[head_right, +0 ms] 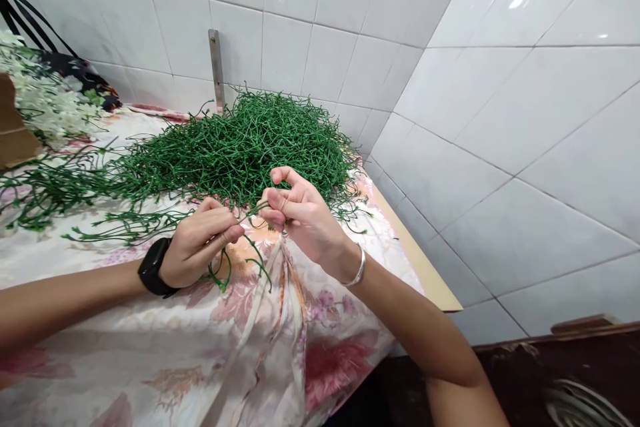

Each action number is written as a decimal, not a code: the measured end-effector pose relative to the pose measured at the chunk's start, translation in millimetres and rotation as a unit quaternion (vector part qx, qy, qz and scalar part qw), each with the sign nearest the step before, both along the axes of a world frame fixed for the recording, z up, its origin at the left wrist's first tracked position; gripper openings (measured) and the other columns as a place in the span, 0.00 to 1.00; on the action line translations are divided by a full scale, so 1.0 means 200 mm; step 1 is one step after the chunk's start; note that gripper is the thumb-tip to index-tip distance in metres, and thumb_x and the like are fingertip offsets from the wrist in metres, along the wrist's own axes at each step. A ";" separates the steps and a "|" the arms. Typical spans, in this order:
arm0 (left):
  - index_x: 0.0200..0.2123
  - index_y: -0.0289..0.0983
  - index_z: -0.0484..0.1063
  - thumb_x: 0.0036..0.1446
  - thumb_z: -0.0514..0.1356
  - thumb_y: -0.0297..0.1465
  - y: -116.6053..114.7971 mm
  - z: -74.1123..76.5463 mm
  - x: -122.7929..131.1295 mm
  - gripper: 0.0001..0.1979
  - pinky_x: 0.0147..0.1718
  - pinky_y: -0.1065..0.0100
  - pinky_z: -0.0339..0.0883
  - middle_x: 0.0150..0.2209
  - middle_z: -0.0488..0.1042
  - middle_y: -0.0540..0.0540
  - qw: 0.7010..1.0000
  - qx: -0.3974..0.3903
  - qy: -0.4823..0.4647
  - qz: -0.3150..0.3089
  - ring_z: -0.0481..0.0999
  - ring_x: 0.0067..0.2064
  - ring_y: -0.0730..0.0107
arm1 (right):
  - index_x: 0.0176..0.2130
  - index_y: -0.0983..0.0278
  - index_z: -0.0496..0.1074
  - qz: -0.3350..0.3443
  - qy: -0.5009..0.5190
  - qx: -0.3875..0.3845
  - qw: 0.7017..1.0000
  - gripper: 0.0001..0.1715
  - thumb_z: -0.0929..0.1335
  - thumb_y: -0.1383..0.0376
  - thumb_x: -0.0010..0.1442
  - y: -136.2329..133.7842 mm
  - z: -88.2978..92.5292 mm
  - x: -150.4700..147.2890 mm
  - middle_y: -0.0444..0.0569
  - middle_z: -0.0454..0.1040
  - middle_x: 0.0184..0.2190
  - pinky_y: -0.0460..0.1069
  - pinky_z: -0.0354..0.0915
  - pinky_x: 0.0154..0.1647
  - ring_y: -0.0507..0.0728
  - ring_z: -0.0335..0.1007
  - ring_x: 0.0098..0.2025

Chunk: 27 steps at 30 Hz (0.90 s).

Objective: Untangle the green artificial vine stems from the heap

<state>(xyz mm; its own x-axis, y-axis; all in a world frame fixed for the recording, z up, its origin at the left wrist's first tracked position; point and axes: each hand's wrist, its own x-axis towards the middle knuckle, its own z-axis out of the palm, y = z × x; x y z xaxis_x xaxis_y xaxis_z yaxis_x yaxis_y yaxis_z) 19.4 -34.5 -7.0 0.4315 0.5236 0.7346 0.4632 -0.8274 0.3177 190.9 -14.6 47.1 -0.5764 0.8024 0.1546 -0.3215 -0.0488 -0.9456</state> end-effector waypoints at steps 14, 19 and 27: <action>0.19 0.36 0.52 0.59 0.46 0.27 -0.01 0.00 -0.01 0.15 0.29 0.67 0.50 0.18 0.52 0.53 1.000 0.020 -0.011 0.017 0.53 0.22 0.75 | 0.30 0.62 0.52 -0.027 0.037 -0.050 0.998 0.15 0.65 0.73 0.50 -0.01 0.06 -0.09 0.38 0.49 0.20 0.39 0.47 0.20 0.44 0.46 0.20; 0.19 0.36 0.51 0.59 0.46 0.26 -0.01 0.00 -0.01 0.15 0.29 0.67 0.49 0.19 0.51 0.54 0.999 0.012 -0.031 0.007 0.52 0.22 0.75 | 0.28 0.62 0.51 -0.037 0.047 -0.063 0.996 0.15 0.64 0.76 0.48 -0.02 0.09 -0.11 0.37 0.47 0.19 0.38 0.51 0.21 0.43 0.46 0.19; 0.20 0.36 0.51 0.59 0.48 0.25 -0.01 -0.01 -0.01 0.15 0.29 0.67 0.49 0.19 0.50 0.54 0.999 0.017 -0.037 0.012 0.52 0.22 0.76 | 0.26 0.63 0.49 -0.026 0.061 -0.077 0.995 0.15 0.62 0.77 0.52 -0.03 0.13 -0.14 0.37 0.46 0.19 0.37 0.51 0.21 0.42 0.45 0.18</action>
<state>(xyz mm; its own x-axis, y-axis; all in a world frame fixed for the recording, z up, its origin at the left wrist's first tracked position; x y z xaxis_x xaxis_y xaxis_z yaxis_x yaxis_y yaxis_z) 17.4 -36.1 -8.2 0.3630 0.5082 0.7810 0.4598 -0.8267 0.3242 162.7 -20.9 73.2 -0.5175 0.8505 0.0940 -0.4396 -0.1700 -0.8820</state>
